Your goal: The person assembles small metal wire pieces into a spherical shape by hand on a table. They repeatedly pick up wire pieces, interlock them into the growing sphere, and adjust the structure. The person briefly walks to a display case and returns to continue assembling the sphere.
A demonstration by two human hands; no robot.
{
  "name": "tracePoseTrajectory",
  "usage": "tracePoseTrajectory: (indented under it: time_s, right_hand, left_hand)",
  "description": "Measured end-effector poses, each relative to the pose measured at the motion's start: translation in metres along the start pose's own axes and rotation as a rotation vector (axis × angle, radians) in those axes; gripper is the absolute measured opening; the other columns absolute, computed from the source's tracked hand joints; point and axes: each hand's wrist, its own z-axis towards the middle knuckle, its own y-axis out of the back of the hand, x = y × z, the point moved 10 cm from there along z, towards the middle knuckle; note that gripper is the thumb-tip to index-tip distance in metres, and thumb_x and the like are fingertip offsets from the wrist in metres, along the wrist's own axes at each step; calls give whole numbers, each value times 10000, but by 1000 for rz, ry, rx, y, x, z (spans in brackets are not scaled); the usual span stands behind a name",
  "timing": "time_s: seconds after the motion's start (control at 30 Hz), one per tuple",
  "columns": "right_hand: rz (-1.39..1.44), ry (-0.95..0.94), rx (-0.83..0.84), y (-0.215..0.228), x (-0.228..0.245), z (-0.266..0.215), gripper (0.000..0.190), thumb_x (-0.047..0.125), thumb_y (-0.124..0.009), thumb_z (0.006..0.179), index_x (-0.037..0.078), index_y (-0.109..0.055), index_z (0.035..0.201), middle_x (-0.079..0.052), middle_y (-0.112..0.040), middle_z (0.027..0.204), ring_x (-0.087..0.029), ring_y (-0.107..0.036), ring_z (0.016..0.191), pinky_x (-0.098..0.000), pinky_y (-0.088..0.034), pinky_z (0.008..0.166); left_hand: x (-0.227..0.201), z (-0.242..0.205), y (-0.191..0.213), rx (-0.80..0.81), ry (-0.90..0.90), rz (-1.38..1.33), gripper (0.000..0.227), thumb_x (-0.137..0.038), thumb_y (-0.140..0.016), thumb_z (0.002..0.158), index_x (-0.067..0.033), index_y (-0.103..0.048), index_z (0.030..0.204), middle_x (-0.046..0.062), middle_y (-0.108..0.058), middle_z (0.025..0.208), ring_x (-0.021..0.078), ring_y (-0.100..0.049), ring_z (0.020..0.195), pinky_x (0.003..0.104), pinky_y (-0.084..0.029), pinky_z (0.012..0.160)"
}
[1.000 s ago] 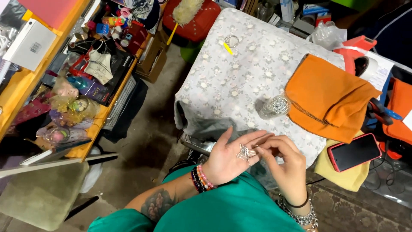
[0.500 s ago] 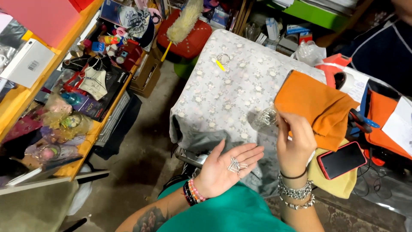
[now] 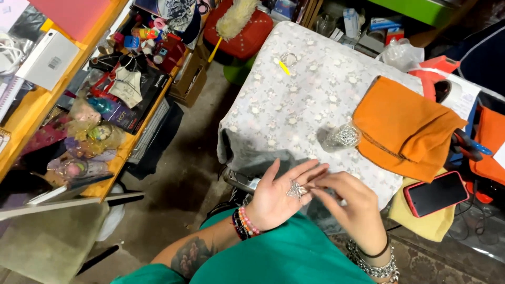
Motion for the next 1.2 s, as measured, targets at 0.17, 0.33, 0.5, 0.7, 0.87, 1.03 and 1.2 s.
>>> tracePoseTrajectory:
  time_s: [0.17, 0.33, 0.5, 0.7, 0.87, 1.03, 1.2]
  right_hand:
    - [-63, -62, 138, -31, -28, -10, 83, 134, -664, 964, 80, -650, 1026, -65, -610, 1036, -221, -676, 968, -330, -540, 795]
    - [-2, -61, 162, -27, -22, -8, 68, 127, -628, 984, 80, -637, 1033, -68, -610, 1062, -223, -681, 992, -328, -547, 821]
    - [-43, -106, 177, -23, -26, -9, 63, 137, -627, 986, 77, -639, 1000, -68, -607, 1061, -217, -677, 958, -328, -535, 791]
    - [-172, -88, -77, 11, -18, 1, 90, 75, -691, 966, -7, -691, 1002, -112, -625, 1000, -151, -533, 633, -261, -483, 604]
    - [-390, -93, -401, 40, -44, 7, 78, 30, -814, 972, 30, -758, 1027, -46, -647, 953, -172, -534, 595, -320, -482, 572]
    - [-427, -77, -504, 53, -32, 20, 67, -45, -798, 978, -11, -762, 1023, -92, -656, 947, -204, -547, 582, -328, -486, 553]
    - [-428, -75, -583, 71, -31, -18, 14, -74, -706, 1037, -83, -706, 1026, -171, -616, 933, -213, -471, 652, -334, -430, 633]
  left_hand:
    - [7, 2, 10, -14, 44, -12, 798, -578, -461, 1044, -8, -373, 1594, 178, -424, 1595, 230, -451, 1415, 321, -404, 1097]
    - [11, 5, 14, -44, 64, -39, 774, -564, -476, 1054, 7, -423, 1573, 146, -559, 1434, 170, -557, 1086, 289, -411, 789]
    - [10, 7, 9, -22, 76, -9, 833, -574, -456, 1035, 42, -349, 1586, 199, -414, 1596, 241, -428, 1443, 344, -325, 1205]
    - [4, 5, -4, -22, 67, 2, 820, -561, -451, 1027, 34, -326, 1577, 214, -291, 1664, 291, -276, 1555, 412, -211, 1305]
    - [11, 6, 16, -27, 54, -33, 875, -643, -378, 1014, 11, -365, 1595, 195, -384, 1641, 295, -379, 1518, 389, -282, 1269]
    - [8, 3, 9, -40, 84, -28, 841, -614, -378, 1019, 10, -376, 1583, 212, -377, 1639, 309, -360, 1527, 400, -261, 1281]
    - [7, 6, -1, 6, 125, -2, 743, -536, -459, 1048, 44, -430, 1513, 270, -322, 1629, 370, -281, 1546, 461, -219, 1299]
